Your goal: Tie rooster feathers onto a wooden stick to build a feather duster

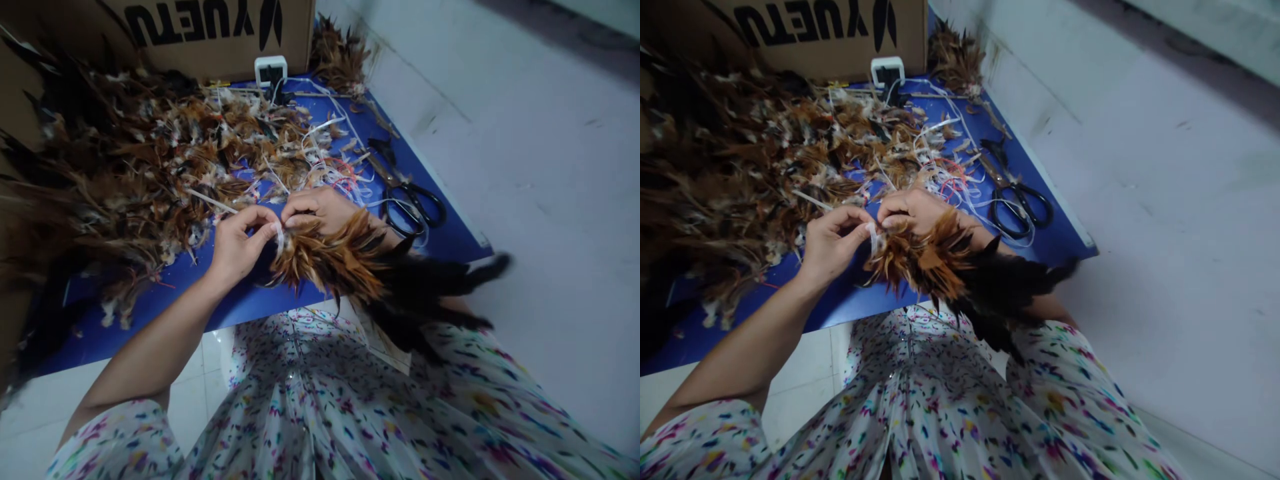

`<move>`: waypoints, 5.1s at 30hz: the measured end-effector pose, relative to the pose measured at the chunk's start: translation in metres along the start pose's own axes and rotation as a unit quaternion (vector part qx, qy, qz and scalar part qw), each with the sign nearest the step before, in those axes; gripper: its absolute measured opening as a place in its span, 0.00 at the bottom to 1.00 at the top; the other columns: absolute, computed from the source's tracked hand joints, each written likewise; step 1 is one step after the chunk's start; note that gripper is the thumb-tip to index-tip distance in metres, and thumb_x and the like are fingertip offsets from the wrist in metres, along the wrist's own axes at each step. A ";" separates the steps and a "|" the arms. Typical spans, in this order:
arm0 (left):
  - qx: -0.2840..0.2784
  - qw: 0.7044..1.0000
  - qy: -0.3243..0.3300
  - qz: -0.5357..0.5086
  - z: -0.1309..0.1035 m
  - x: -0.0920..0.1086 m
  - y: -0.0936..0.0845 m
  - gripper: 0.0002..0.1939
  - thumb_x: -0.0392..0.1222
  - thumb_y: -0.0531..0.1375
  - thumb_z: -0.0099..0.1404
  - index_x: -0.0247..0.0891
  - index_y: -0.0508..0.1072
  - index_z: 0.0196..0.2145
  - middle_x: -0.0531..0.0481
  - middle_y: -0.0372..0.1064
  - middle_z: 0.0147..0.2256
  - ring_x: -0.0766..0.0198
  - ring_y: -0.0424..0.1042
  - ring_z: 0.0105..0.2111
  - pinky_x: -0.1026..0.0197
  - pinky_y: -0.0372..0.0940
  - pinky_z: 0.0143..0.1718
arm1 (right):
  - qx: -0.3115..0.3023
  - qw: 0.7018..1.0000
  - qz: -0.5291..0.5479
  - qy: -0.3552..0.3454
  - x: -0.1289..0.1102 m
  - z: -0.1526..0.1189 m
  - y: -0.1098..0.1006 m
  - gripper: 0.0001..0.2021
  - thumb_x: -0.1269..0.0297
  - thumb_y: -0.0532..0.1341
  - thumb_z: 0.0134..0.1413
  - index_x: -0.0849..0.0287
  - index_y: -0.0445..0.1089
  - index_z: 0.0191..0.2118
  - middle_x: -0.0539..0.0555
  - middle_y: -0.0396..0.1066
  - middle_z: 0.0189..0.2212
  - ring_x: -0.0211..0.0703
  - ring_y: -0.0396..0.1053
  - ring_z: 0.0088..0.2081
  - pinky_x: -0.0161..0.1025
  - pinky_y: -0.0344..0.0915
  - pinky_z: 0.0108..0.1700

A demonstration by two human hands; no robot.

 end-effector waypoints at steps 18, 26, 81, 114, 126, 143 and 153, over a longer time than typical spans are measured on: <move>-0.021 0.989 -0.115 -0.091 0.004 -0.027 0.011 0.16 0.53 0.67 0.58 0.38 0.70 0.32 0.53 0.74 0.24 0.69 0.69 0.19 0.66 0.62 0.22 | 0.084 0.978 0.105 0.157 -0.004 -0.005 0.011 0.06 0.70 0.63 0.53 0.65 0.76 0.36 0.51 0.76 0.27 0.33 0.70 0.27 0.32 0.65 0.33; -0.036 0.989 -0.109 -0.091 0.003 -0.033 0.014 0.15 0.50 0.68 0.57 0.39 0.69 0.31 0.52 0.74 0.24 0.68 0.71 0.20 0.65 0.65 0.24 | 0.122 0.966 0.135 0.184 0.000 -0.005 0.013 0.07 0.71 0.66 0.47 0.63 0.68 0.33 0.48 0.72 0.23 0.34 0.70 0.26 0.32 0.65 0.30; -0.073 0.985 -0.117 -0.100 0.001 -0.036 0.020 0.16 0.52 0.69 0.56 0.39 0.70 0.27 0.52 0.74 0.22 0.64 0.73 0.22 0.62 0.67 0.26 | 0.006 0.980 -0.056 0.191 -0.008 -0.007 0.011 0.06 0.70 0.61 0.51 0.64 0.76 0.33 0.48 0.69 0.23 0.32 0.62 0.26 0.34 0.54 0.33; -0.048 0.985 0.086 0.143 0.005 -0.025 0.006 0.02 0.34 0.62 0.56 0.37 0.74 0.26 0.53 0.76 0.26 0.67 0.72 0.27 0.65 0.62 0.31 | 0.082 0.979 0.105 0.156 0.011 -0.003 0.022 0.08 0.78 0.61 0.44 0.64 0.71 0.33 0.49 0.72 0.27 0.34 0.68 0.31 0.35 0.65 0.38; -0.075 0.904 0.335 0.253 0.004 -0.038 0.011 0.08 0.37 0.57 0.69 0.39 0.73 0.32 0.50 0.76 0.34 0.67 0.76 0.33 0.65 0.66 0.34 | 0.085 0.956 0.166 0.226 0.025 -0.001 0.026 0.07 0.79 0.59 0.44 0.65 0.73 0.31 0.48 0.72 0.24 0.32 0.67 0.27 0.31 0.63 0.31; -0.012 0.915 0.337 0.222 0.009 -0.036 0.003 0.11 0.44 0.57 0.70 0.39 0.75 0.32 0.48 0.78 0.36 0.66 0.77 0.35 0.64 0.69 0.37 | 0.076 0.939 0.270 0.198 0.026 0.002 0.030 0.06 0.75 0.62 0.50 0.63 0.68 0.36 0.47 0.70 0.26 0.32 0.69 0.26 0.32 0.69 0.30; 0.008 0.940 0.277 0.199 0.011 -0.041 0.002 0.11 0.47 0.59 0.68 0.40 0.74 0.32 0.49 0.75 0.37 0.64 0.74 0.37 0.60 0.68 0.42 | 0.093 0.929 0.298 0.199 0.029 0.001 0.032 0.06 0.74 0.65 0.48 0.64 0.70 0.35 0.47 0.72 0.26 0.31 0.72 0.24 0.30 0.72 0.30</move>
Point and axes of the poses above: each hand's wrist, its own z-axis towards the middle knuckle, its own y-axis out of the palm, x = y × z, the point moved 3 cm from there along z, towards the middle knuckle
